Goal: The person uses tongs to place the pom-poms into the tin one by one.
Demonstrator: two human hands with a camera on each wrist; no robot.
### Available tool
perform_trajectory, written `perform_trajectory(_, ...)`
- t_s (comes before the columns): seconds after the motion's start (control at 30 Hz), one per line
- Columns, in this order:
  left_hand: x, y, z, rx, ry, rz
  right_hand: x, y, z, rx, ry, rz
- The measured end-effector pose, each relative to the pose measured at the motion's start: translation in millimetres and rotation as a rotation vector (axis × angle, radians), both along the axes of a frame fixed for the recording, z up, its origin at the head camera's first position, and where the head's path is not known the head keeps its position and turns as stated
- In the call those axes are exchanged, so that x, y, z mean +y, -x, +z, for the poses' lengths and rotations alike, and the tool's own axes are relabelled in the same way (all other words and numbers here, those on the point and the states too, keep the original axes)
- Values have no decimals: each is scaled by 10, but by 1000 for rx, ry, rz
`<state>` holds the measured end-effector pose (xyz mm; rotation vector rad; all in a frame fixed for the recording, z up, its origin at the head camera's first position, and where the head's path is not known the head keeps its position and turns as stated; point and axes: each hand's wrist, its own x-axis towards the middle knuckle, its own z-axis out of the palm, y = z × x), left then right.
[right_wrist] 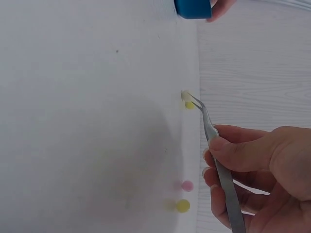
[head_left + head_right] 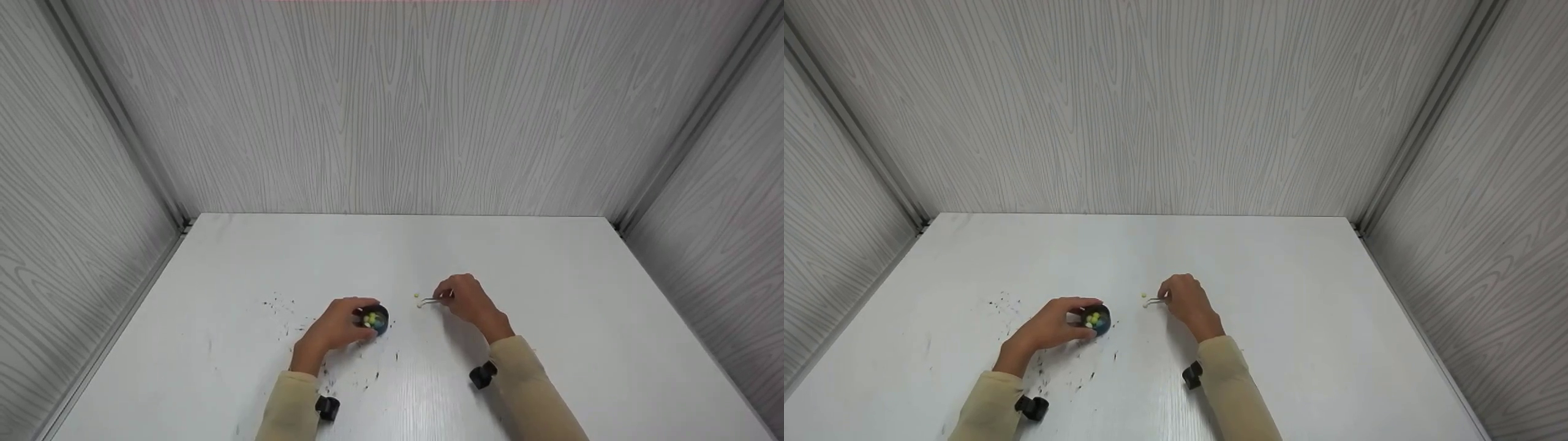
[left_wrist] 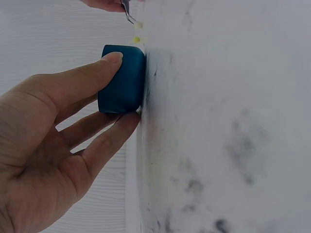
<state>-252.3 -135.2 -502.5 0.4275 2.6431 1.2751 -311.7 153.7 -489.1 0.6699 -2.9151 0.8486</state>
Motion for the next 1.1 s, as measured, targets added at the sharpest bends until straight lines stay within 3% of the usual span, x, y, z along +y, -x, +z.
perform_trajectory(0.77, 3, -13, -4, 35, 19, -23, 5, -6, 8, 1, 41, -24)
perform_trajectory(1.1, 3, -2, 0, 12, 22, -4, -17, -54, 121, 65, 57, 45)
